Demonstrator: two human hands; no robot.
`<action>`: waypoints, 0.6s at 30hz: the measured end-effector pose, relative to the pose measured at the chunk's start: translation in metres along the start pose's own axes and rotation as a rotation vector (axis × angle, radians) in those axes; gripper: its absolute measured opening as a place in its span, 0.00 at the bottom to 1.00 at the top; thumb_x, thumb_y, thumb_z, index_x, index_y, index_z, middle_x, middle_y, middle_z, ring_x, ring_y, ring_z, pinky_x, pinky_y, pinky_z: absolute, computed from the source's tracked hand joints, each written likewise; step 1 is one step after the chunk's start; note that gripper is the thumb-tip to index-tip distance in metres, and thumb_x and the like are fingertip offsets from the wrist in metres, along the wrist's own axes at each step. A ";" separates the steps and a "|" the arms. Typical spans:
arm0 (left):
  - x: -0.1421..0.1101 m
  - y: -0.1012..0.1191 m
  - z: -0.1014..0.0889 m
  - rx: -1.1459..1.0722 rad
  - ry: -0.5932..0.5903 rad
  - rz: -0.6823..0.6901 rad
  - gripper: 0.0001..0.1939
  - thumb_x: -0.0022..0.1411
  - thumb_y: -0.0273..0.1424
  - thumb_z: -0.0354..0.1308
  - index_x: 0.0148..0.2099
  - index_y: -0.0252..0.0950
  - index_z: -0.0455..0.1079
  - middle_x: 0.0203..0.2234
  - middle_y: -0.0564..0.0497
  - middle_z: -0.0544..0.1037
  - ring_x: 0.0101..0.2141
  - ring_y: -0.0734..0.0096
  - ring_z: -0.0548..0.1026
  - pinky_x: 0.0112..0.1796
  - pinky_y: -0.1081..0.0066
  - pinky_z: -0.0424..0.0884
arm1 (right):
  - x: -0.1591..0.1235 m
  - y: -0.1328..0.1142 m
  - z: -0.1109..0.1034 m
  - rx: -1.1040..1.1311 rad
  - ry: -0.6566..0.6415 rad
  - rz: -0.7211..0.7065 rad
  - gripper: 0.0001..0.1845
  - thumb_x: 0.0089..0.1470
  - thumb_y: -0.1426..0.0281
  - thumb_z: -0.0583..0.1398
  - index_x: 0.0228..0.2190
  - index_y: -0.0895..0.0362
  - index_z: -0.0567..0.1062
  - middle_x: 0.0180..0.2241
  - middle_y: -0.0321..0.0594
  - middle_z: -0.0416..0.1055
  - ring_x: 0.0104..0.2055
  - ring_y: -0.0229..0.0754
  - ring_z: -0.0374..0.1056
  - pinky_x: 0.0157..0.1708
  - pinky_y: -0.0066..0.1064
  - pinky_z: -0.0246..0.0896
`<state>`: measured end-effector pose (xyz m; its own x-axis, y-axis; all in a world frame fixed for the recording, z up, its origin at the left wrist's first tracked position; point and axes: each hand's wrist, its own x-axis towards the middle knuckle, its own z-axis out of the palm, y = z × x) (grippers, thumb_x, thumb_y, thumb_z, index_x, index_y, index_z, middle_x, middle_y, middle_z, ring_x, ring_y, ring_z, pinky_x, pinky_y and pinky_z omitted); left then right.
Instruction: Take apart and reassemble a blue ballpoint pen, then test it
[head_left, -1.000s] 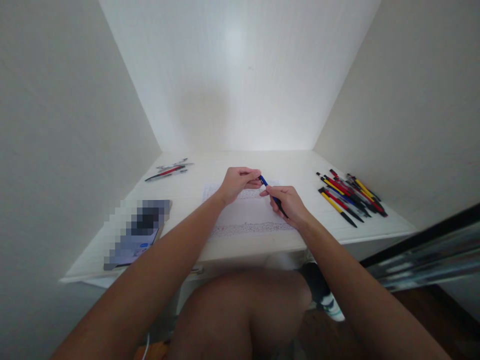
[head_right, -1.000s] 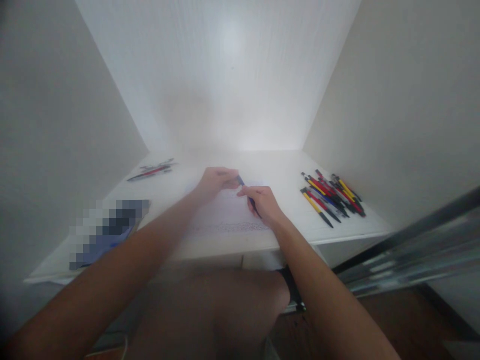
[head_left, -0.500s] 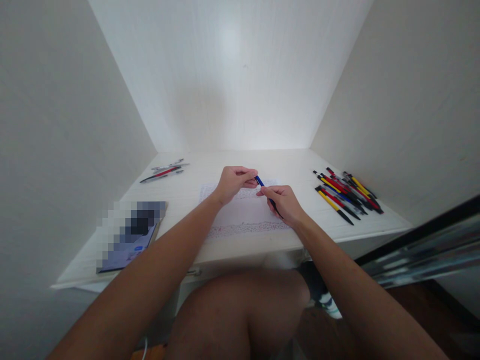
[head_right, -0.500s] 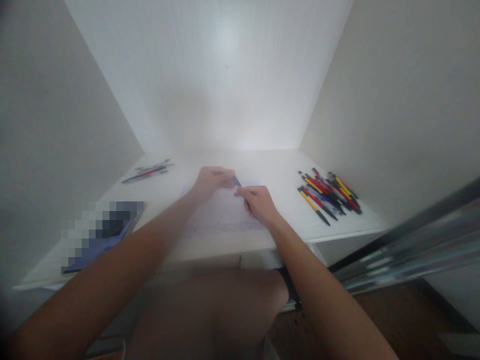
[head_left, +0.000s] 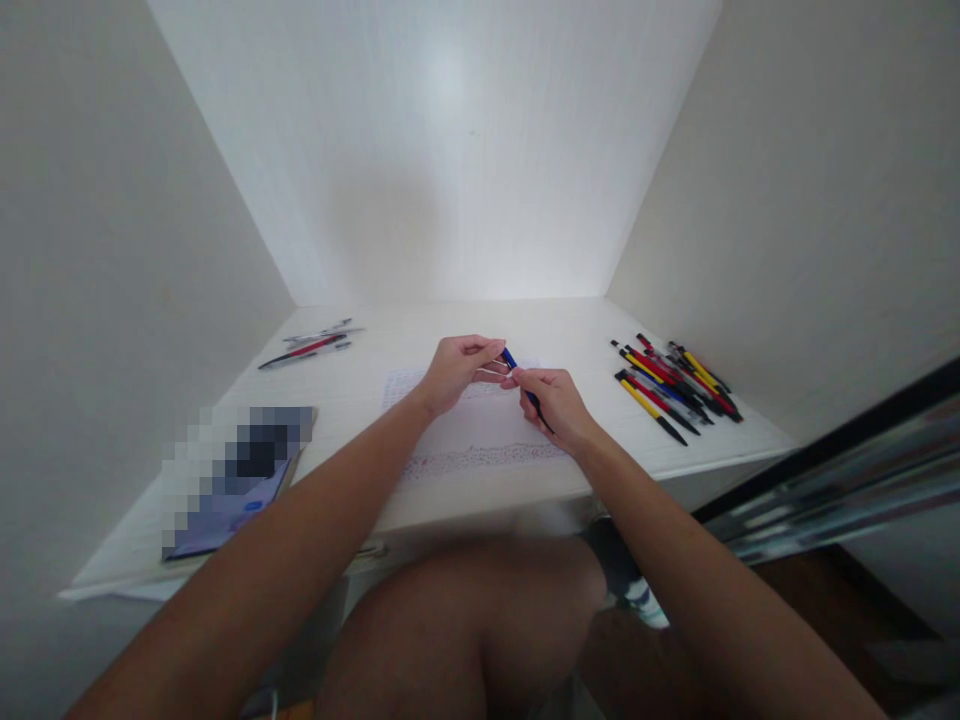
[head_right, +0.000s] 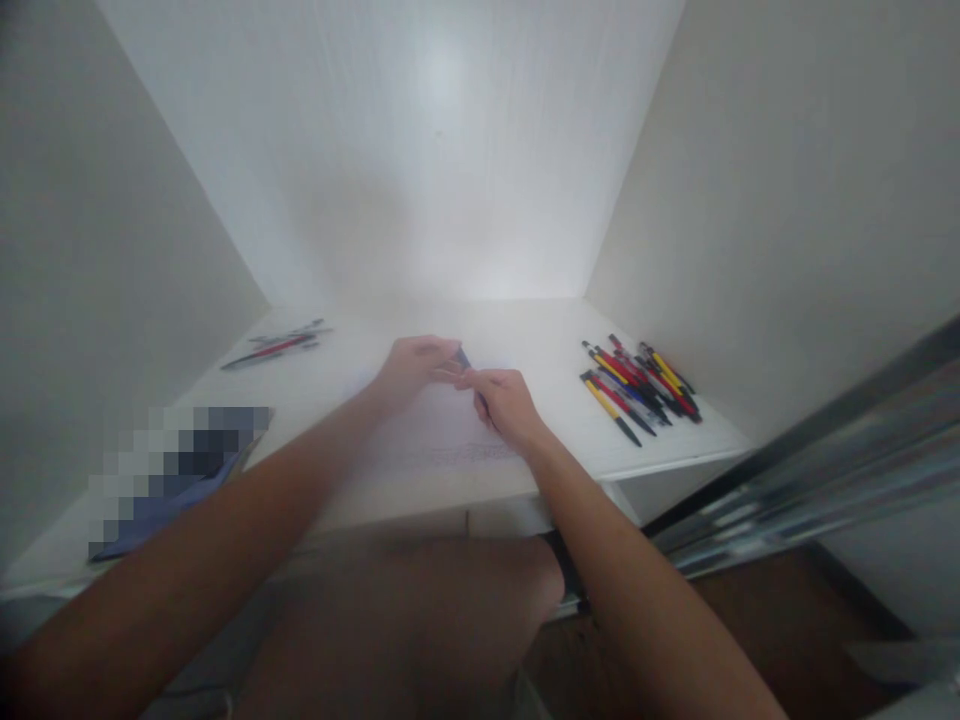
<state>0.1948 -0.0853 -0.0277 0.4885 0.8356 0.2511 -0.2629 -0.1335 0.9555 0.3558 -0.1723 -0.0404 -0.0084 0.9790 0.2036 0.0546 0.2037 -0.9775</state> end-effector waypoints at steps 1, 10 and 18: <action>0.001 -0.002 -0.001 -0.006 0.015 0.009 0.19 0.57 0.41 0.69 0.40 0.28 0.76 0.34 0.39 0.80 0.32 0.64 0.79 0.35 0.64 0.79 | 0.001 0.002 0.000 -0.025 0.008 -0.003 0.27 0.57 0.47 0.62 0.30 0.60 0.78 0.14 0.31 0.58 0.14 0.34 0.49 0.13 0.24 0.40; 0.001 -0.007 -0.009 0.065 0.156 0.029 0.23 0.53 0.42 0.71 0.43 0.29 0.75 0.35 0.42 0.80 0.29 0.69 0.78 0.32 0.67 0.78 | -0.002 -0.001 -0.008 -0.525 0.024 -0.193 0.17 0.64 0.63 0.60 0.26 0.58 0.77 0.21 0.36 0.65 0.24 0.40 0.61 0.25 0.28 0.52; 0.002 -0.003 -0.004 0.259 0.205 0.005 0.13 0.57 0.38 0.64 0.36 0.31 0.74 0.28 0.43 0.79 0.22 0.71 0.74 0.21 0.72 0.70 | -0.073 -0.020 -0.066 -1.385 0.366 -0.093 0.03 0.64 0.72 0.68 0.37 0.59 0.81 0.36 0.42 0.73 0.38 0.49 0.69 0.37 0.32 0.58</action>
<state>0.1931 -0.0808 -0.0303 0.3029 0.9210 0.2451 -0.0316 -0.2474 0.9684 0.4216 -0.2484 -0.0319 0.1755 0.8632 0.4733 0.9804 -0.1095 -0.1639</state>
